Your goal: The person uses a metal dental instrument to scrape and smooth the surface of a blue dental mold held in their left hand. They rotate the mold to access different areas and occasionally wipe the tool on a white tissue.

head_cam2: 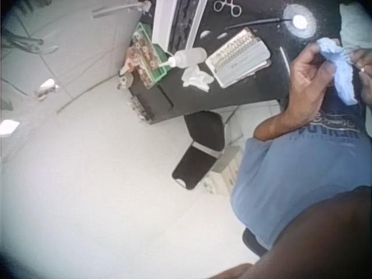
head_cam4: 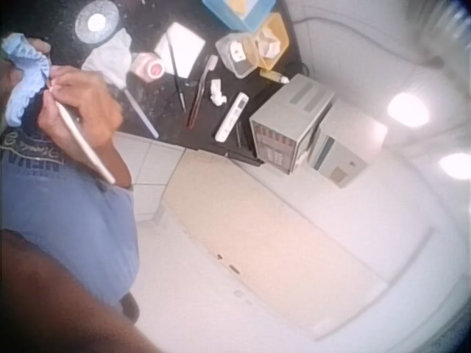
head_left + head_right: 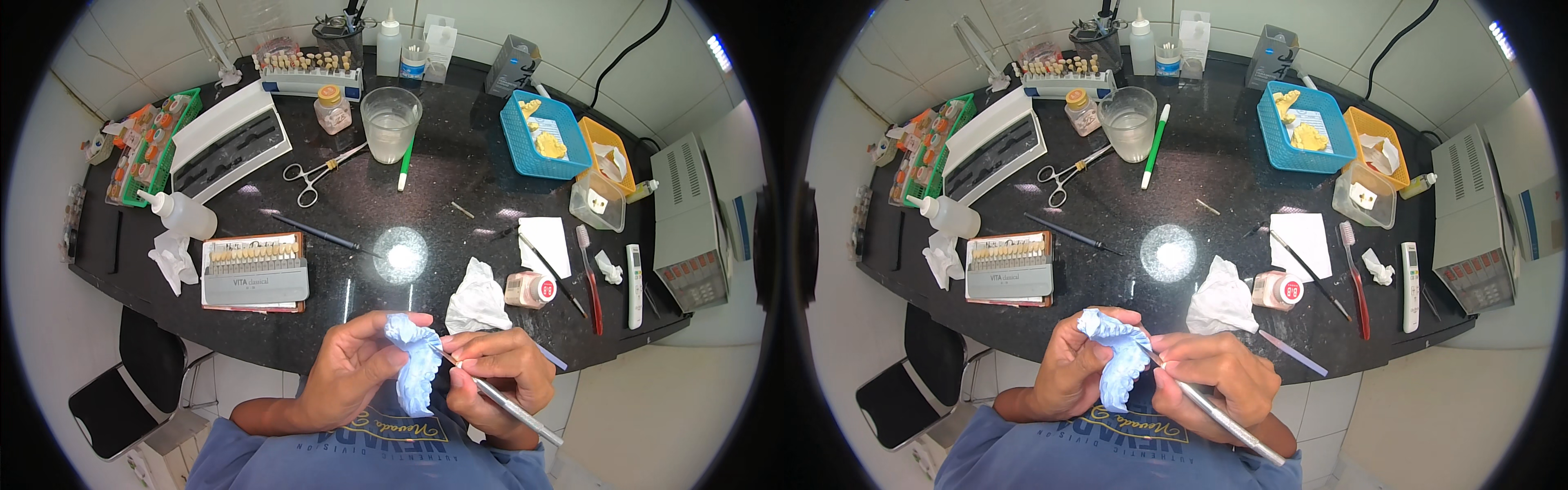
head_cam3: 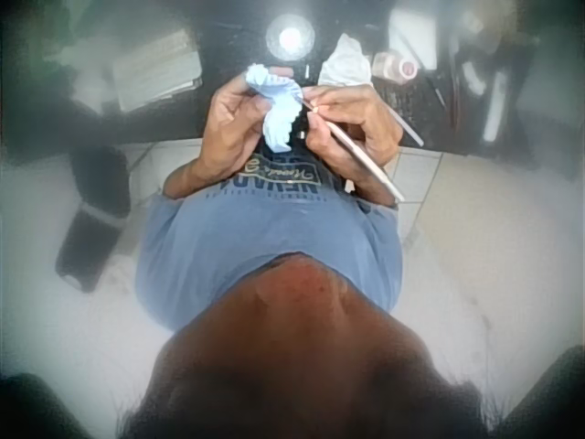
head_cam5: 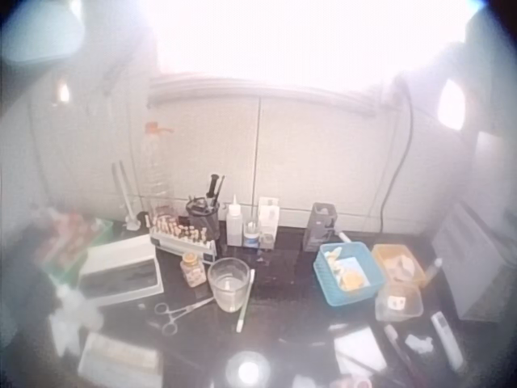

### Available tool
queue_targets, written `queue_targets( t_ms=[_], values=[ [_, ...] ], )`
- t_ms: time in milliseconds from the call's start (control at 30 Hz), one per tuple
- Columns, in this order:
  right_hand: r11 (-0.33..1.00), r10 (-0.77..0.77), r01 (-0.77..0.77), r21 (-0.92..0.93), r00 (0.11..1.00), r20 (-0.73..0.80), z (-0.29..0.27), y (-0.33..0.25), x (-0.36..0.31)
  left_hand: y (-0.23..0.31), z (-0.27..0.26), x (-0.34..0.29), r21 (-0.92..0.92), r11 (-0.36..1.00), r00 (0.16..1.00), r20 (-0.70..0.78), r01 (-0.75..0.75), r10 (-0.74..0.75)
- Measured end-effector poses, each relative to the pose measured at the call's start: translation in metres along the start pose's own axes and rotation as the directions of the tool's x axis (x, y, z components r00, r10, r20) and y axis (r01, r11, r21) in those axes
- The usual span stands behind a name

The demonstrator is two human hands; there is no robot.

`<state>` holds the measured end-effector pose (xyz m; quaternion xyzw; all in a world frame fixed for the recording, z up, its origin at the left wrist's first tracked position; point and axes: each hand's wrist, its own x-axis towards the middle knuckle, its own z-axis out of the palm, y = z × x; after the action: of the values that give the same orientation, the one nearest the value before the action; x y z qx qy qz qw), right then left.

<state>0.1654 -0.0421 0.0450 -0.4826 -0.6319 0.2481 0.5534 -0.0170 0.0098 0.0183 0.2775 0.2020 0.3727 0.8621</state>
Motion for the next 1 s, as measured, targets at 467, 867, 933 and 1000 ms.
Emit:
queue_targets(
  t_ms=[467,867,933,1000],
  values=[
    [0.998,-0.059,0.058,-0.017,0.993,-0.104,0.007,0.008,0.005,-0.002,-0.001,0.000,0.049,0.998,0.999,-0.007,-0.048,0.049],
    [0.981,0.066,-0.060,0.183,0.998,-0.024,0.002,0.008,0.005,-0.001,0.000,0.000,0.076,0.997,0.999,-0.025,-0.027,0.029],
    [0.978,0.072,-0.069,0.198,0.997,-0.011,0.000,0.008,0.006,-0.001,0.000,-0.001,0.077,0.997,0.999,-0.041,-0.024,0.028],
    [0.978,0.062,-0.058,0.200,0.998,-0.014,-0.001,0.009,0.005,-0.002,0.001,0.000,0.086,0.996,0.997,-0.078,-0.013,0.019]
  ],
)
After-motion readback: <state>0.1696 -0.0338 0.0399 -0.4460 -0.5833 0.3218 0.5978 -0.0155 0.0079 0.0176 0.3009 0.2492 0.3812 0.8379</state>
